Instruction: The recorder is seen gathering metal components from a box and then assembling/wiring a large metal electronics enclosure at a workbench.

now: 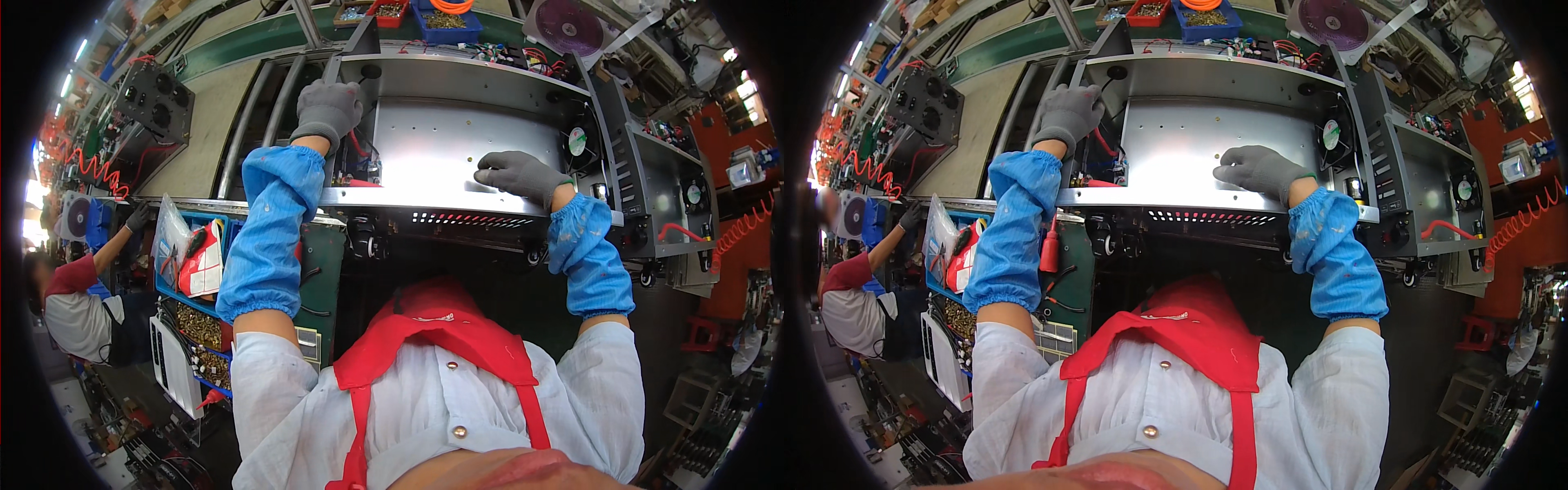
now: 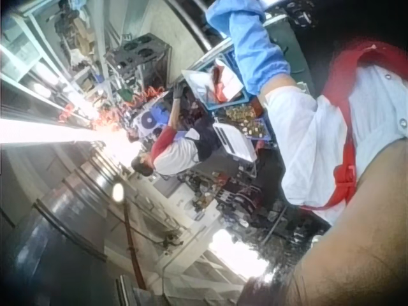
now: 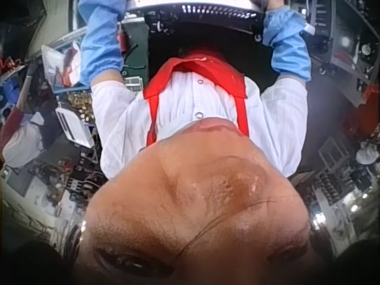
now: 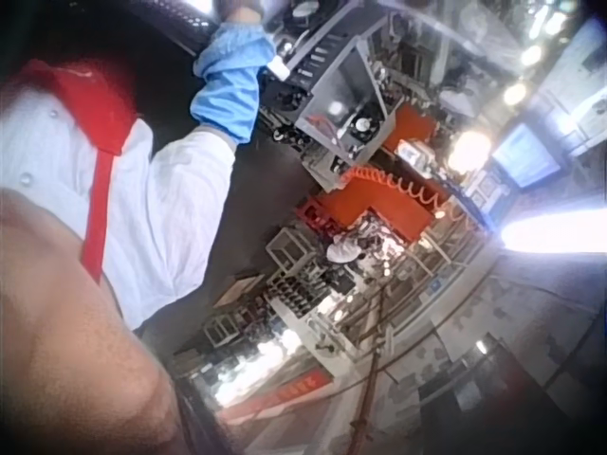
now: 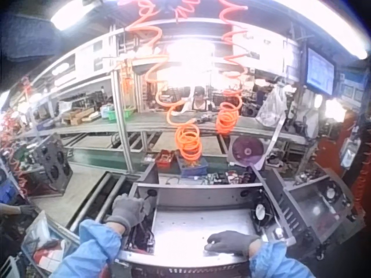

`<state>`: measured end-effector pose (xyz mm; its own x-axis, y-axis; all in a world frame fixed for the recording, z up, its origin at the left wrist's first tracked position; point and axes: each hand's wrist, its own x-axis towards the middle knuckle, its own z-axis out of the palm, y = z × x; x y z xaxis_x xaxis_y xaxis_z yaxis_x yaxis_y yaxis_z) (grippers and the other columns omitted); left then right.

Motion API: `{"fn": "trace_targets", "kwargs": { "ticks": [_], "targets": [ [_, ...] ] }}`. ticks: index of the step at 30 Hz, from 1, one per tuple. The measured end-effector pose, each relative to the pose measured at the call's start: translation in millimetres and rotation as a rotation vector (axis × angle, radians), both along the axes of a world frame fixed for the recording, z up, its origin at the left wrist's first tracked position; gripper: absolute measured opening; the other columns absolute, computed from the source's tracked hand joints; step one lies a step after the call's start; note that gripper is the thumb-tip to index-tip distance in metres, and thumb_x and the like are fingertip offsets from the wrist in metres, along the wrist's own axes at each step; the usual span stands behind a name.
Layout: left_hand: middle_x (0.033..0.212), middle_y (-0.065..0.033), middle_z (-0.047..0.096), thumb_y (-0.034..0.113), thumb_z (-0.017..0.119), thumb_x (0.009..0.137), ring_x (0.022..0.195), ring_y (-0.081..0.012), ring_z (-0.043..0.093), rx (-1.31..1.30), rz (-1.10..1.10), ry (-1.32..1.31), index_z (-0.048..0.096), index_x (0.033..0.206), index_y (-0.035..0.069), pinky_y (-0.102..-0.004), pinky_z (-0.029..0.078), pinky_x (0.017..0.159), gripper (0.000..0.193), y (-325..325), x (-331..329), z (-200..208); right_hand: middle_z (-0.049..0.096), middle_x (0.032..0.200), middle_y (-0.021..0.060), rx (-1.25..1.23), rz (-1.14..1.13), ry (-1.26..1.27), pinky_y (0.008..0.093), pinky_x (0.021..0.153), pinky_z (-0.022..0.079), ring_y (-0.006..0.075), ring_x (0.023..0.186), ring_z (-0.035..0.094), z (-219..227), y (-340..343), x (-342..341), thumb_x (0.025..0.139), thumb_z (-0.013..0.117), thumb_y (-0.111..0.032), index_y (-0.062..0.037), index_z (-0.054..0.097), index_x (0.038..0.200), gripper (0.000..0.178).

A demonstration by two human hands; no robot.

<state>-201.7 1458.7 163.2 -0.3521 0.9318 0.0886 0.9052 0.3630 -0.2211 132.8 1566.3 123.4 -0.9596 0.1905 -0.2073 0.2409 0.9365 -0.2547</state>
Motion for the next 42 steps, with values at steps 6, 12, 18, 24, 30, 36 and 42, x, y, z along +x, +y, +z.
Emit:
{"fn": "trace_targets", "kwargs": {
  "ticks": [6,12,18,24,30,36,42],
  "targets": [
    [0.101,-0.0056,0.071,0.035,0.061,0.088,0.103,-0.0292,0.065,0.021,0.032,0.021,0.059,0.125,0.026,-0.042,0.054,0.086,0.038,-2.3,1.1,-1.6,0.062,0.11,0.0099,0.142,0.17,0.11,0.034,0.084,0.054,0.0277,0.1,0.064,9.6,-7.3,-2.9,0.09,0.055,-0.014,-0.0171,0.063,0.109,0.021],
    [0.107,-0.007,0.07,0.038,0.059,0.088,0.103,-0.0296,0.064,-0.011,0.039,0.014,0.043,0.141,0.03,-0.0451,0.05,0.089,0.056,2.9,1.0,-5.1,0.063,0.112,0.0116,0.129,0.114,0.048,0.036,0.084,0.053,0.03,0.098,0.064,22.7,-14.1,-5.9,0.091,0.054,-0.014,-0.0146,0.064,0.106,0.019],
    [0.108,-0.0058,0.069,0.034,0.06,0.085,0.106,-0.0297,0.061,0.006,0.04,0.055,0.05,0.133,0.028,-0.0464,0.051,0.086,0.05,5.6,-1.0,-7.0,0.068,0.098,0.0185,-0.33,-0.272,-0.004,0.0369,0.079,0.051,0.0284,0.088,0.065,44.7,-23.1,-15.5,0.09,0.055,-0.041,-0.0018,0.064,0.115,0.047],
    [0.119,-0.0061,0.062,0.03,0.057,0.086,0.118,-0.0287,0.052,0.475,-0.188,-0.1,0.06,0.123,0.02,-0.0463,0.041,0.101,0.038,40.6,11.9,-8.4,0.068,0.105,0.0205,-0.336,-0.388,-0.072,0.0407,0.086,0.049,0.0376,0.099,0.064,30.9,-13.5,-17.8,0.088,0.055,-0.039,-0.0016,0.065,0.111,0.045],
    [0.133,-0.005,0.057,0.027,0.059,0.081,0.129,-0.026,0.046,0.388,-0.21,-0.229,0.051,0.137,0.022,-0.0442,0.037,0.106,0.057,86.2,12.2,-14.4,0.067,0.103,0.0225,-0.287,-0.278,-0.037,0.0419,0.087,0.05,0.0375,0.097,0.064,30.5,-15.2,-16.0,0.09,0.057,-0.043,-0.0016,0.064,0.114,0.049],
    [0.115,-0.0073,0.068,0.018,0.061,0.08,0.107,-0.0274,0.064,0.232,-0.062,-0.482,0.051,0.136,0.029,-0.0369,0.047,0.094,0.058,109.4,10.5,0.1,0.068,0.101,0.0213,-0.308,-0.486,-0.097,0.0412,0.086,0.051,0.0346,0.095,0.066,33.5,-17.8,-19.1,0.091,0.057,-0.041,-0.0015,0.063,0.118,0.048],
    [0.116,-0.0065,0.068,0.019,0.061,0.082,0.108,-0.0265,0.064,0.238,-0.047,-0.516,0.051,0.136,0.027,-0.0374,0.051,0.092,0.056,124.4,-5.3,-14.5,0.069,0.1,0.0206,-0.316,-0.501,-0.122,0.0426,0.085,0.051,0.0356,0.094,0.066,33.1,-15.6,-22.7,0.089,0.055,-0.045,-0.002,0.063,0.117,0.052]
  ]
}}
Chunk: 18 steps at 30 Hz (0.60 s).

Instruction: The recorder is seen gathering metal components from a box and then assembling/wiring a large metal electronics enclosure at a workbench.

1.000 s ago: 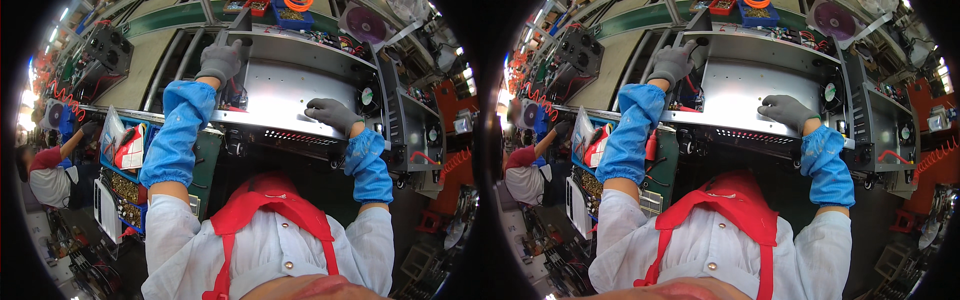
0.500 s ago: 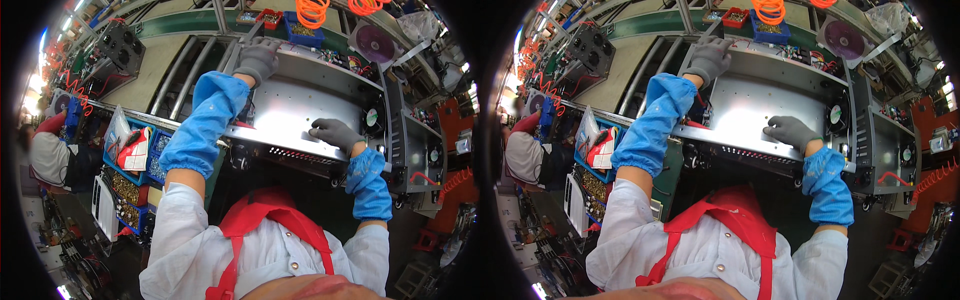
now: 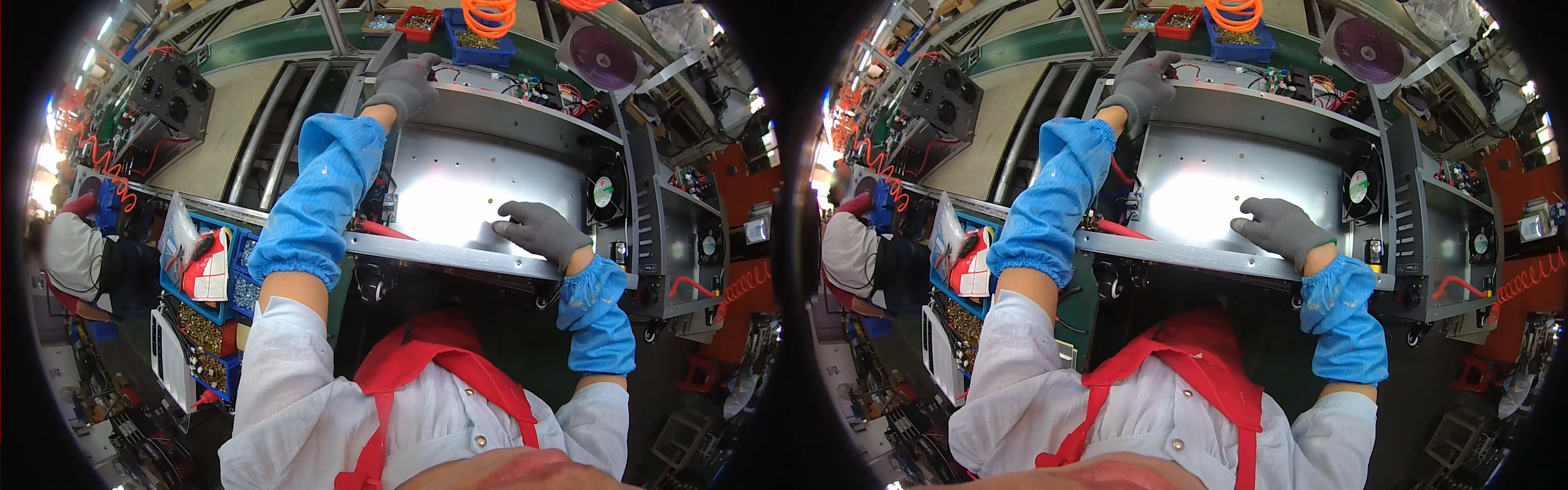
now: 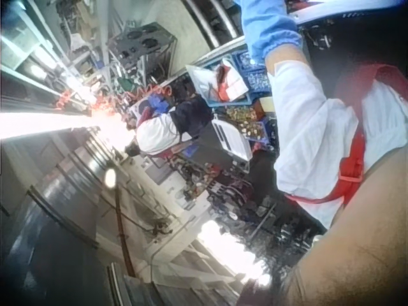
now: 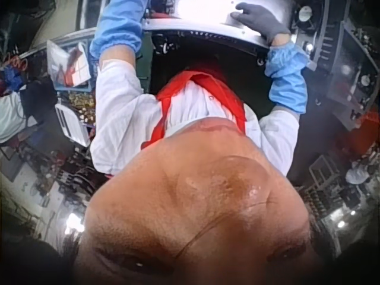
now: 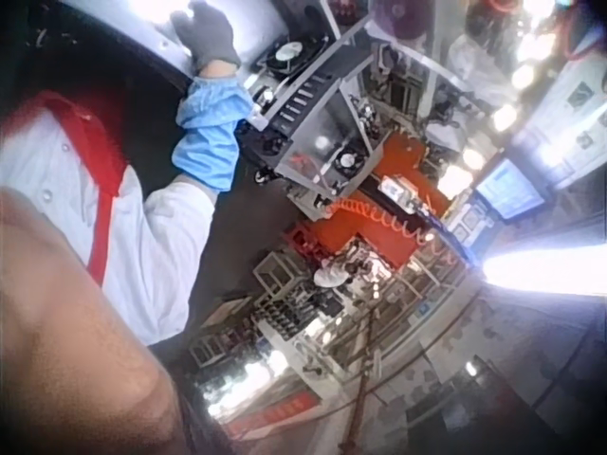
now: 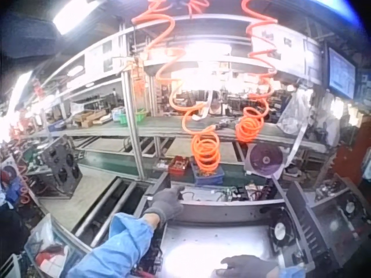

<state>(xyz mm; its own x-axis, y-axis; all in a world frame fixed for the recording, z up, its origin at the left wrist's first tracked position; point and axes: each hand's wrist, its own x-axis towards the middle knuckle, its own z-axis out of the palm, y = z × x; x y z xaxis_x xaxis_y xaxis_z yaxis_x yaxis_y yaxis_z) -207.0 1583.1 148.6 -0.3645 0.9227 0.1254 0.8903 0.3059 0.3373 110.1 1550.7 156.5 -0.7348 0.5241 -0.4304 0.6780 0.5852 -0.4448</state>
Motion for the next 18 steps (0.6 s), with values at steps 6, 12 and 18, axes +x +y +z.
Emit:
{"fn": "trace_targets", "kwargs": {
  "ticks": [6,12,18],
  "targets": [
    [0.12,-0.0067,0.066,0.017,0.061,0.081,0.11,-0.0269,0.063,0.066,-0.028,0.012,0.048,0.139,0.027,-0.0376,0.05,0.093,0.06,-5.8,3.3,-1.2,0.067,0.107,0.0226,-0.003,0.047,-0.049,0.0416,0.089,0.05,0.0362,0.1,0.064,-2.2,1.8,0.7,0.091,0.057,-0.042,-0.002,0.062,0.12,0.05],
    [0.113,-0.0007,0.069,0.006,0.056,0.077,0.106,-0.023,0.064,0.063,-0.026,-0.002,0.045,0.139,0.025,-0.0342,0.051,0.09,0.066,-3.5,0.1,-4.7,0.067,0.107,0.0214,-0.028,0.01,-0.069,0.0413,0.088,0.051,0.0352,0.1,0.065,2.8,-2.1,-1.0,0.091,0.057,-0.043,-0.0024,0.062,0.12,0.05],
    [0.115,-0.0039,0.068,0.009,0.059,0.078,0.107,-0.0255,0.064,0.023,-0.034,-0.022,0.046,0.139,0.024,-0.0356,0.051,0.091,0.063,1.5,-4.7,-2.6,0.068,0.103,0.0211,-0.019,0.003,-0.066,0.0414,0.086,0.051,0.0357,0.097,0.065,1.0,0.0,-4.0,0.091,0.057,-0.043,-0.0024,0.063,0.118,0.049]
  ]
}}
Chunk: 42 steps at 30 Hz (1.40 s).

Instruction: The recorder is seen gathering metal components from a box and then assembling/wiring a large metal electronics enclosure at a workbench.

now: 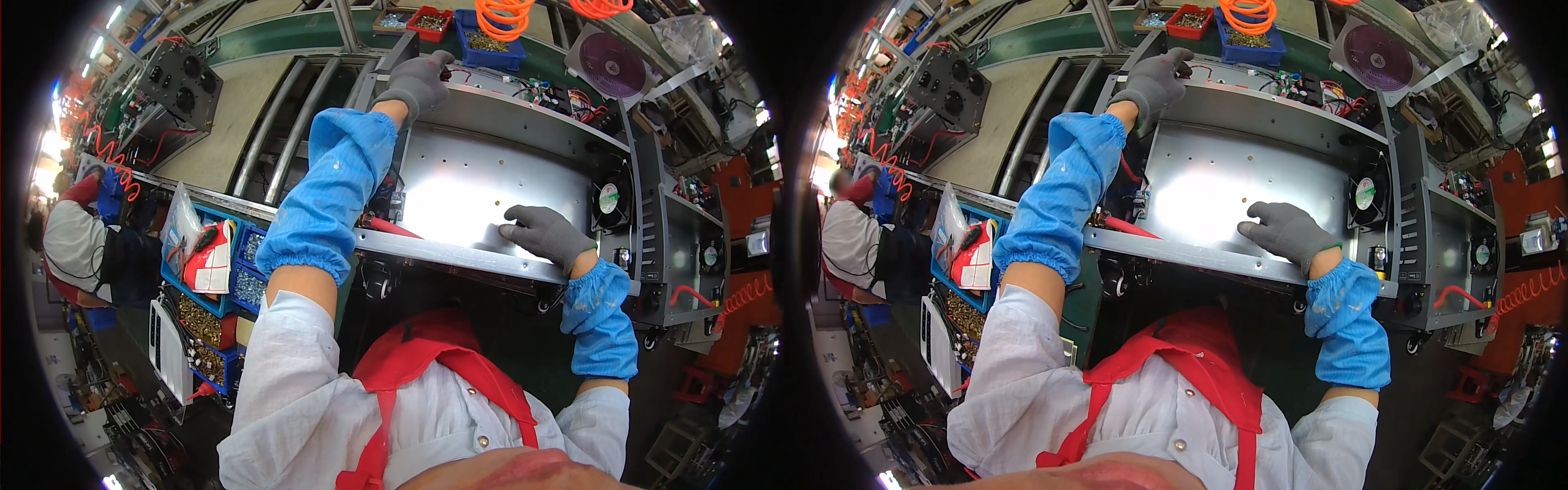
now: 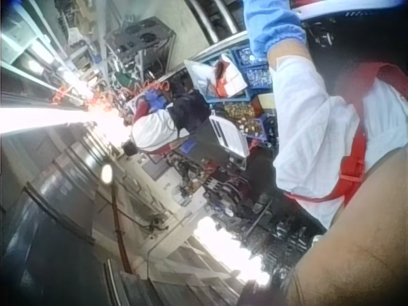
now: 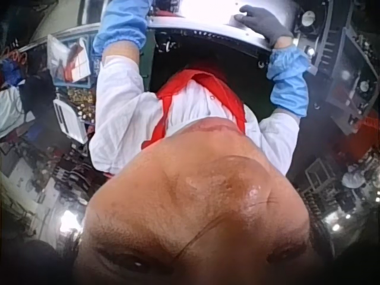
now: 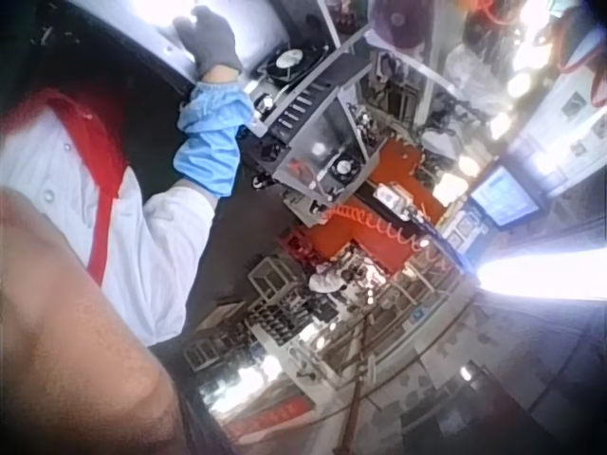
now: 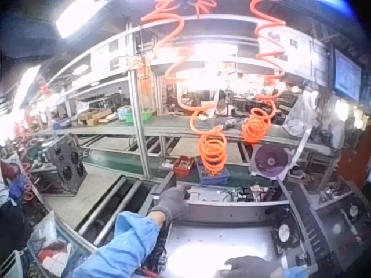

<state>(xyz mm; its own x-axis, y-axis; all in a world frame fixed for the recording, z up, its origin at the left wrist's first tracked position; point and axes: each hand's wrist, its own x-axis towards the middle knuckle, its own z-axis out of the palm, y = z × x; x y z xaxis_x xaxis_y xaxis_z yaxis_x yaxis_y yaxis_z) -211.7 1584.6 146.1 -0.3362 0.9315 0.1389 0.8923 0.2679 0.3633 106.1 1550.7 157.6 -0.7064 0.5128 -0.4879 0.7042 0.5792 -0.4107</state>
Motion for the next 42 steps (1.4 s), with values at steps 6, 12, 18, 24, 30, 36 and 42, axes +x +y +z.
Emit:
{"fn": "trace_targets", "kwargs": {
  "ticks": [6,12,18,24,30,36,42],
  "targets": [
    [0.114,-0.0084,0.068,0.014,0.063,0.079,0.105,-0.0282,0.065,0.063,0.03,0.035,0.046,0.14,0.023,-0.0375,0.052,0.089,0.064,-2.8,-0.3,-0.4,0.068,0.103,0.021,0.039,0.026,0.073,0.042,0.088,0.05,0.0363,0.097,0.065,-3.5,2.3,4.0,0.089,0.055,-0.043,-0.0019,0.064,0.116,0.05],
    [0.112,-0.0097,0.069,0.013,0.061,0.08,0.103,-0.0281,0.066,0.03,0.006,0.003,0.048,0.138,0.023,-0.0371,0.052,0.088,0.06,-0.6,-7.4,-7.7,0.068,0.106,0.0207,0.052,0.03,0.056,0.0422,0.089,0.05,0.0362,0.099,0.064,-3.4,-1.4,4.4,0.089,0.055,-0.044,-0.002,0.064,0.116,0.051],
    [0.112,-0.0102,0.069,0.012,0.059,0.08,0.103,-0.0288,0.066,0.033,-0.013,-0.024,0.054,0.132,0.021,-0.0368,0.052,0.089,0.054,-2.4,-8.0,-7.0,0.067,0.107,0.0206,0.041,0.047,0.045,0.0423,0.09,0.05,0.036,0.101,0.064,-3.5,0.2,3.5,0.089,0.055,-0.045,-0.002,0.063,0.116,0.051],
    [0.113,-0.012,0.068,0.01,0.06,0.078,0.104,-0.0313,0.065,0.222,-0.091,-0.03,0.057,0.129,0.018,-0.0381,0.051,0.09,0.052,-4.3,-13.8,-16.0,0.067,0.108,0.0231,0.067,0.072,0.115,0.041,0.088,0.05,0.0364,0.1,0.064,-8.4,3.0,4.9,0.091,0.06,-0.039,0.0012,0.063,0.116,0.048],
    [0.109,-0.0147,0.069,0.009,0.061,0.08,0.1,-0.0316,0.066,0.208,-0.082,-0.008,0.065,0.119,0.011,-0.0363,0.053,0.087,0.039,2.7,-8.8,-12.1,0.066,0.11,0.023,0.025,0.067,0.09,0.04,0.088,0.05,0.0354,0.101,0.065,-2.5,2.9,2.5,0.091,0.06,-0.038,0.0019,0.062,0.117,0.047],
    [0.101,-0.0148,0.07,0.004,0.06,0.076,0.096,-0.0299,0.067,0.135,-0.183,-0.168,0.064,0.115,0.013,-0.0356,0.052,0.082,0.04,-10.7,-7.8,4.7,0.066,0.11,0.0233,0.013,0.077,0.063,0.0398,0.088,0.05,0.0353,0.101,0.064,0.1,0.9,1.0,0.091,0.059,-0.037,0.0017,0.061,0.119,0.048],
    [0.1,-0.0152,0.07,0.003,0.063,0.075,0.096,-0.0303,0.067,0.19,-0.245,-0.151,0.064,0.114,0.012,-0.0348,0.052,0.082,0.04,-1.0,-17.7,-5.0,0.067,0.104,0.0247,0.011,0.042,0.051,0.0397,0.086,0.05,0.0352,0.097,0.066,-0.4,-1.1,0.5,0.092,0.058,-0.037,0.0021,0.06,0.12,0.048]
  ]
}}
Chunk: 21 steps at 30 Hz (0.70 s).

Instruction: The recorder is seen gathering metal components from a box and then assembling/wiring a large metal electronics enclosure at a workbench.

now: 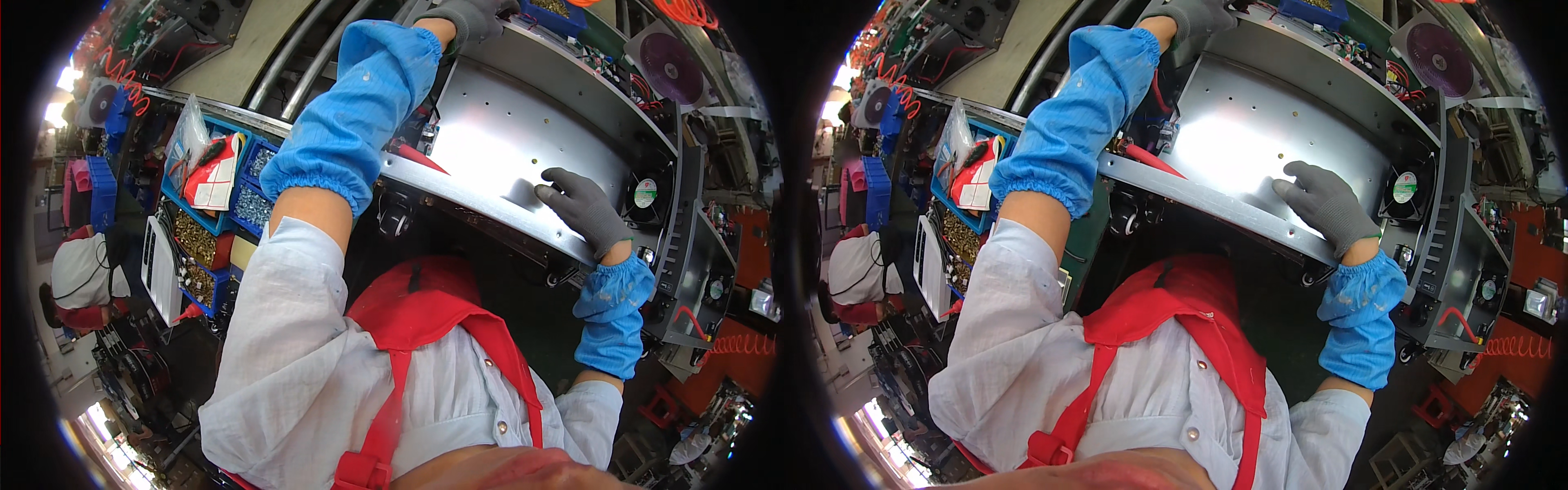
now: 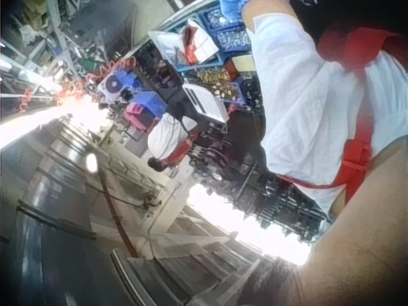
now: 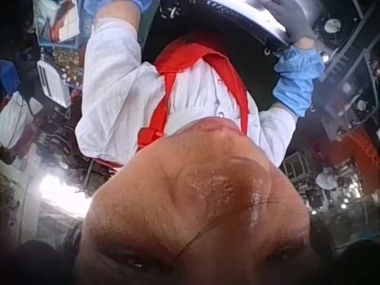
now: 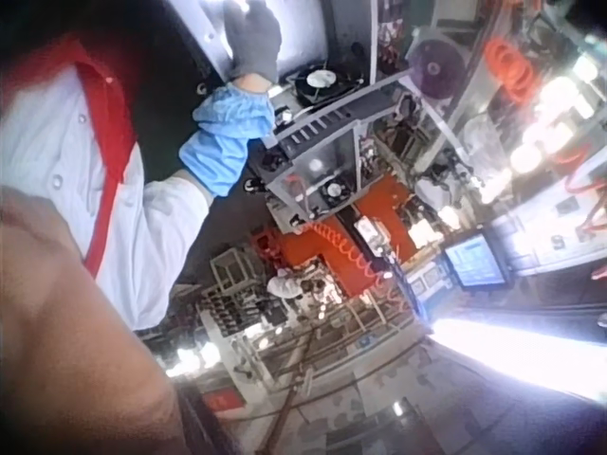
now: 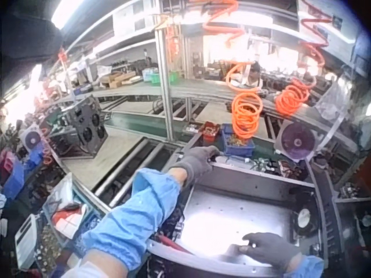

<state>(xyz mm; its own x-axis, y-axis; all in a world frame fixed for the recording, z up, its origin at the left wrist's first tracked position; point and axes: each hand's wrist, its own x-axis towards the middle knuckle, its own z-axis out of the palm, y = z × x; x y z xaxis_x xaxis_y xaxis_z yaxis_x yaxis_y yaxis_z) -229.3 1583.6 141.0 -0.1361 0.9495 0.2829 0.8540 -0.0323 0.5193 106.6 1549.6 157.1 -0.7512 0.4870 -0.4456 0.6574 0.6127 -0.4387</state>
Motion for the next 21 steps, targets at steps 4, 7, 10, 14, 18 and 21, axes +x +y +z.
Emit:
{"fn": "trace_targets", "kwargs": {
  "ticks": [4,7,10,14,18,21],
  "targets": [
    [0.1,-0.016,0.07,0.004,0.064,0.076,0.097,-0.0311,0.067,0.041,-0.022,0.0,0.064,0.111,0.01,-0.0354,0.052,0.082,0.036,4.7,-9.4,-11.2,0.068,0.1,0.0235,0.026,0.023,0.052,0.0402,0.084,0.051,0.035,0.094,0.066,-5.4,1.8,0.8,0.091,0.058,-0.039,0.001,0.061,0.118,0.048],
    [0.101,-0.0159,0.07,0.005,0.064,0.075,0.097,-0.0314,0.067,-0.039,0.104,0.126,0.063,0.112,0.01,-0.036,0.052,0.083,0.038,-7.1,29.3,15.0,0.067,0.102,0.0243,0.017,0.008,0.033,0.0402,0.085,0.051,0.0343,0.095,0.066,-2.6,3.3,3.6,0.093,0.058,-0.036,0.0024,0.06,0.12,0.047],
    [0.101,-0.0157,0.07,0.009,0.064,0.074,0.096,-0.0314,0.067,-0.014,0.15,0.355,0.062,0.115,0.01,-0.036,0.052,0.084,0.04,-31.5,28.5,27.4,0.068,0.101,0.023,0.028,0.028,0.057,0.0403,0.084,0.051,0.0343,0.094,0.066,-5.3,2.9,3.8,0.092,0.057,-0.04,0.0011,0.061,0.118,0.049],
    [0.096,-0.0145,0.07,0.015,0.065,0.073,0.09,-0.0297,0.068,0.377,0.103,0.738,0.065,0.112,0.012,-0.0367,0.053,0.081,0.038,-42.6,12.8,29.5,0.068,0.097,0.0212,0.054,0.03,0.058,0.0403,0.081,0.051,0.0343,0.091,0.066,-4.9,2.7,2.5,0.091,0.057,-0.044,0.0001,0.061,0.116,0.051],
    [0.088,-0.0076,0.072,0.019,0.071,0.076,0.082,-0.0251,0.07,-0.227,-0.081,0.125,0.074,0.093,0.01,-0.0374,0.053,0.069,0.02,-52.0,17.0,35.7,0.067,0.102,0.0225,0.057,0.027,0.049,0.0398,0.085,0.051,0.0329,0.094,0.066,-4.3,5.6,5.7,0.093,0.058,-0.037,0.0022,0.06,0.12,0.048],
    [0.109,-0.0112,0.07,0.015,0.064,0.082,0.094,-0.0268,0.069,-0.965,-0.001,0.333,0.066,0.115,0.006,-0.0362,0.054,0.083,0.034,-47.2,33.9,17.3,0.067,0.096,0.0205,0.074,0.039,0.062,0.0403,0.08,0.051,0.0338,0.09,0.066,-8.6,7.3,7.4,0.091,0.057,-0.044,0.0005,0.061,0.117,0.051]
  ]
}}
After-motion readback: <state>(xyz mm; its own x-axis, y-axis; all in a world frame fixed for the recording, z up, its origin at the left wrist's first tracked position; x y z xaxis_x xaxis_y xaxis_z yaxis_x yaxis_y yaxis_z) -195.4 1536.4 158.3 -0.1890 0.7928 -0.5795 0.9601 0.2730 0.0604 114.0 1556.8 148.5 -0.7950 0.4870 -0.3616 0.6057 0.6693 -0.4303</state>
